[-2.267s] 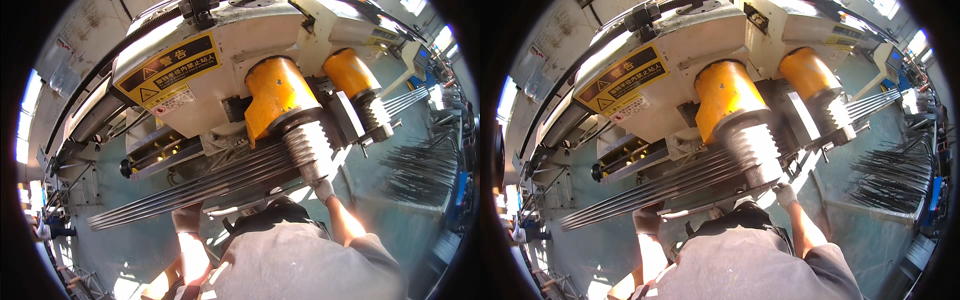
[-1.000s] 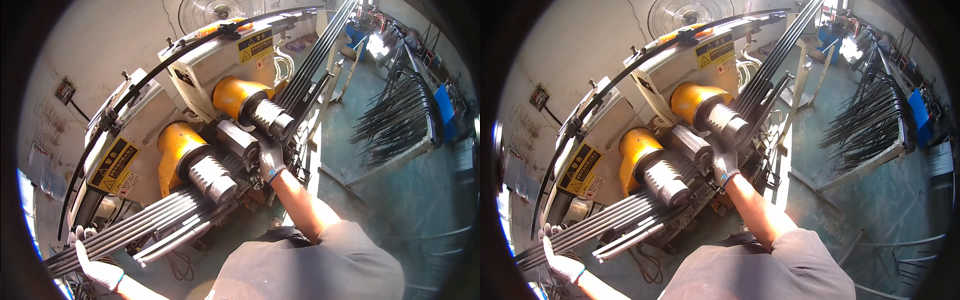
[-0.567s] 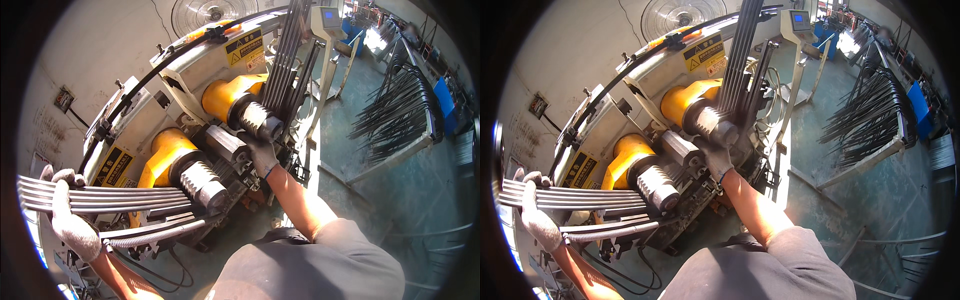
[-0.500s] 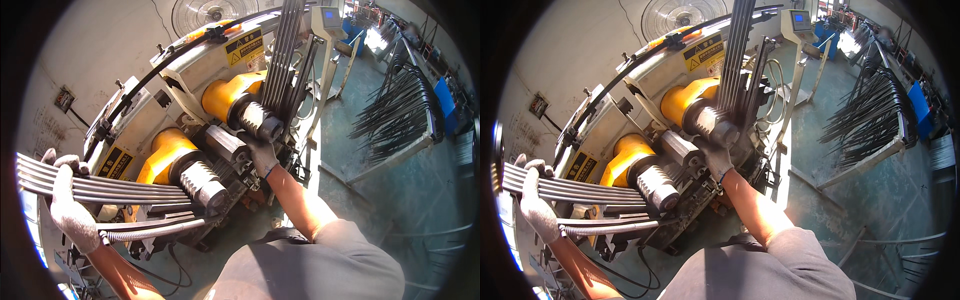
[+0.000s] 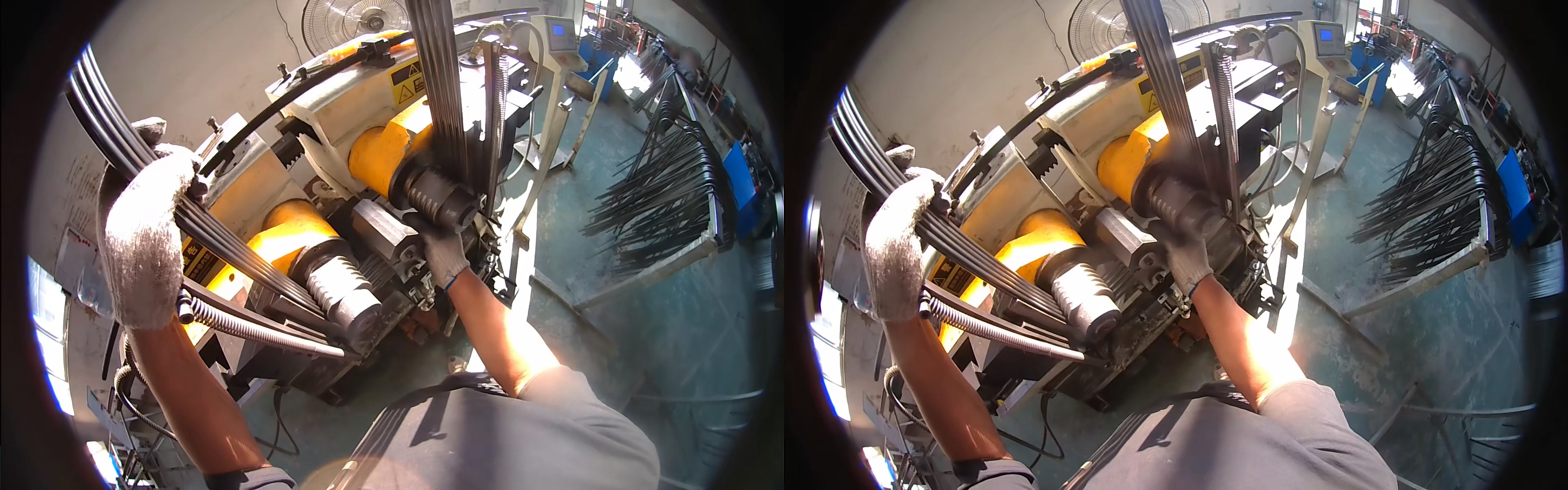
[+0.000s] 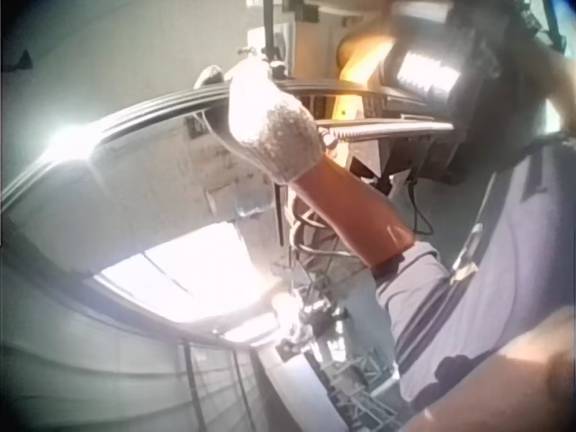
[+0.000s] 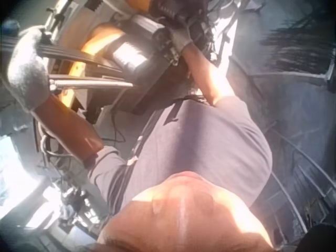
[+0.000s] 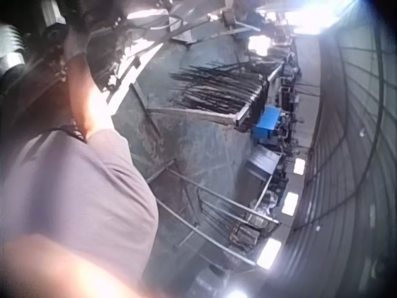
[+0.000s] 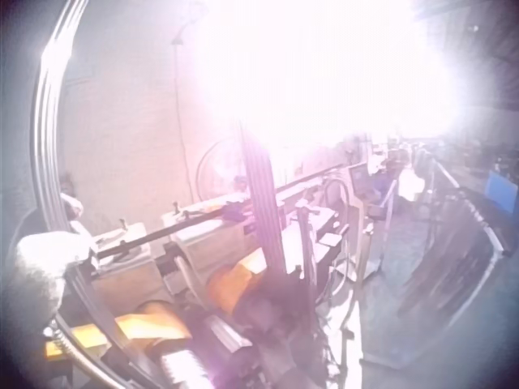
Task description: The person repeatedly picks up bundles of straight metal rods, feeds them into a bending machine, and removes the bent rods to place them on a nearby rack. The cycle of loading, bending, and stacking continues throughout the clip.
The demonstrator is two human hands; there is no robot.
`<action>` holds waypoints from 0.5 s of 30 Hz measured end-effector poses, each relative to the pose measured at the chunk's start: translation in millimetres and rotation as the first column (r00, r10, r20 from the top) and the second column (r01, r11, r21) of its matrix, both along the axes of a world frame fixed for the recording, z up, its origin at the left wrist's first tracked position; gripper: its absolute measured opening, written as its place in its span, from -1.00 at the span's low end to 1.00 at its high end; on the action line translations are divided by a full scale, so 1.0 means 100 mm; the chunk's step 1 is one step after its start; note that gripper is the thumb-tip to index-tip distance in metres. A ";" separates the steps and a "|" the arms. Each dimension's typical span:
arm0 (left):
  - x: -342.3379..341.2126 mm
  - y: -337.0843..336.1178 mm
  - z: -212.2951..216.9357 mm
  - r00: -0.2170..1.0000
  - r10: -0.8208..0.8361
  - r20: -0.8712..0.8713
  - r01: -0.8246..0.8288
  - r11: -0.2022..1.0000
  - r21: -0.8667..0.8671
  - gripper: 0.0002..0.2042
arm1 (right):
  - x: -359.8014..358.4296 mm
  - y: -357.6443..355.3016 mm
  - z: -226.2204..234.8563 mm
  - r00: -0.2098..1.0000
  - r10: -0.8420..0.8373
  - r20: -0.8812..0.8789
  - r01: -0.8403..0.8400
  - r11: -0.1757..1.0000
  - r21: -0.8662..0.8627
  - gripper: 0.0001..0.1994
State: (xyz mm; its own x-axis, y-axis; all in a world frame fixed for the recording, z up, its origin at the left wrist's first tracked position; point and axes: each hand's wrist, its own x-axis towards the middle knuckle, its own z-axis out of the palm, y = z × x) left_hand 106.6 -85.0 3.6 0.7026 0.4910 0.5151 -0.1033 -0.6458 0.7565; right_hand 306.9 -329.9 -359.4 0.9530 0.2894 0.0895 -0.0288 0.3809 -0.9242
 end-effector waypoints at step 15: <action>0.01 0.06 0.00 0.999 -0.033 -0.007 0.033 0.995 -0.097 -0.75 | 0.09 0.07 -0.27 0.961 -0.082 0.266 0.097 0.994 -0.044 -0.74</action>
State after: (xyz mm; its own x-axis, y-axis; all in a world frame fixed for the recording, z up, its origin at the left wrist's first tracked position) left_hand 107.3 -79.2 3.3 0.7236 0.5145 0.4601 -0.1164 -0.5662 0.8160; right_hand 315.8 -322.7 -386.8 0.9200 0.2161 0.3271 0.2502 0.3186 -0.9143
